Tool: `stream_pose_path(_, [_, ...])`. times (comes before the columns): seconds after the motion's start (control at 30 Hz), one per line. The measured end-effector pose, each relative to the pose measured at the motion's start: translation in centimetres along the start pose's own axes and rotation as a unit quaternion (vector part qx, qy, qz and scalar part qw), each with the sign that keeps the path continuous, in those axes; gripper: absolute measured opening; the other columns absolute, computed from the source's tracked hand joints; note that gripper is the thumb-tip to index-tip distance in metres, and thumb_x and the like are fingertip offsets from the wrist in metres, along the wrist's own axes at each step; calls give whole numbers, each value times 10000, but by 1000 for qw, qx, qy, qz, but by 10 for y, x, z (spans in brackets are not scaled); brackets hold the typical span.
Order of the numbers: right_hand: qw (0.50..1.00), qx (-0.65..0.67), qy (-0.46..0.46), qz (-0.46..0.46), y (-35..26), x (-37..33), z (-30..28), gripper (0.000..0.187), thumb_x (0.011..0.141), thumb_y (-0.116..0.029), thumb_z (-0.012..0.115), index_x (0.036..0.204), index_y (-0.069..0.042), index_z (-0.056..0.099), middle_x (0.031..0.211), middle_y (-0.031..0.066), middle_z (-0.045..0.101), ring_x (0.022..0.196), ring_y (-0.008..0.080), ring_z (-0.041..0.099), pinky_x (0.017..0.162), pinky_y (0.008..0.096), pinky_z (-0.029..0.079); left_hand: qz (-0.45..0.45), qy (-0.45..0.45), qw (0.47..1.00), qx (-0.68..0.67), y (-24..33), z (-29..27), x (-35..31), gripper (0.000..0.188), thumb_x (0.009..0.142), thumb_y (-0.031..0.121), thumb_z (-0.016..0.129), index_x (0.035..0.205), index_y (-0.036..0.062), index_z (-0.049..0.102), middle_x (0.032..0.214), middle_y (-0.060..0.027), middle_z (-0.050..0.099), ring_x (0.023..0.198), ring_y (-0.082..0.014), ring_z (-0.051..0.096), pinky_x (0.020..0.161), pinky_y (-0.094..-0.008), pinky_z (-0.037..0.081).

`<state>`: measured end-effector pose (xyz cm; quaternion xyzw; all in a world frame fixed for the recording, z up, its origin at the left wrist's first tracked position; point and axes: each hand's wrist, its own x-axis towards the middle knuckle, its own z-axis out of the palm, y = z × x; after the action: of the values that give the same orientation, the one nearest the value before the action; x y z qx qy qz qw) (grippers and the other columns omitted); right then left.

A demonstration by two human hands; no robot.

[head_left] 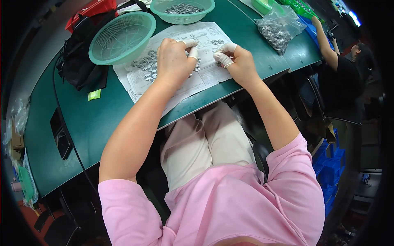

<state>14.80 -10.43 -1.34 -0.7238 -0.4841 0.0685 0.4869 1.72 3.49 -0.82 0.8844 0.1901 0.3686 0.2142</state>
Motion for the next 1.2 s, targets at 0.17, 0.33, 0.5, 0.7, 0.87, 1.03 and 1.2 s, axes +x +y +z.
stream_pose_path(0.17, [999, 20, -41, 6, -3, -4, -4, 124, 843, -108, 677, 887, 1, 637, 745, 13, 619, 653, 70, 548, 603, 219, 453, 9, -12, 1000, 4, 1, 1, -3, 201, 760, 187, 634, 913, 116, 743, 788, -84, 679, 888, -278, 556, 831, -392, 430])
stream_pose_path(0.33, [995, -24, -87, -50, -11, -7, -17, 139, 841, -97, 671, 948, -12, 654, 799, 41, 640, 679, 96, 577, 621, 229, 465, 42, -19, 999, 19, 3, 7, -1, 187, 757, 192, 638, 889, 118, 746, 784, -86, 676, 891, -279, 555, 838, -395, 427])
stream_pose_path(0.5, [993, -43, -87, -65, -11, -7, -20, 192, 835, -88, 669, 1018, -34, 664, 855, 68, 651, 736, 116, 605, 647, 240, 477, 77, -44, 996, 0, 2, 7, -5, 183, 747, 203, 649, 877, 119, 747, 767, -85, 667, 894, -284, 555, 835, -393, 429])
stream_pose_path(0.7, [994, -69, -48, -66, -3, -11, -20, 202, 831, -97, 681, 1021, -32, 664, 843, 58, 648, 740, 109, 603, 653, 245, 484, 134, -129, 981, -55, 11, 9, -10, 182, 744, 211, 655, 880, 127, 744, 844, -74, 664, 898, -273, 558, 837, -389, 436])
stream_pose_path(0.87, [999, -6, -1, -41, 2, -16, -15, 190, 829, -105, 691, 1000, -29, 661, 812, 43, 644, 703, 107, 595, 635, 247, 488, 162, -142, 976, -22, 16, 9, -15, 174, 744, 210, 655, 876, 135, 741, 942, -52, 656, 912, -257, 558, 849, -385, 437])
stream_pose_path(1.03, [997, -35, 18, -69, 5, -18, -15, 153, 823, -107, 698, 935, -16, 648, 757, 52, 637, 654, 120, 591, 595, 252, 485, 176, -122, 977, -14, 19, 11, -18, 161, 750, 199, 647, 866, 135, 739, 957, -32, 649, 951, -241, 549, 869, -380, 426])
stream_pose_path(1.2, [984, -119, 35, -128, 7, -14, -13, 149, 822, -118, 698, 882, -2, 625, 723, 74, 626, 615, 139, 584, 572, 262, 480, 176, -138, 975, 4, 19, 11, -18, 156, 756, 192, 641, 865, 134, 736, 958, -23, 646, 978, -233, 539, 882, -382, 417])
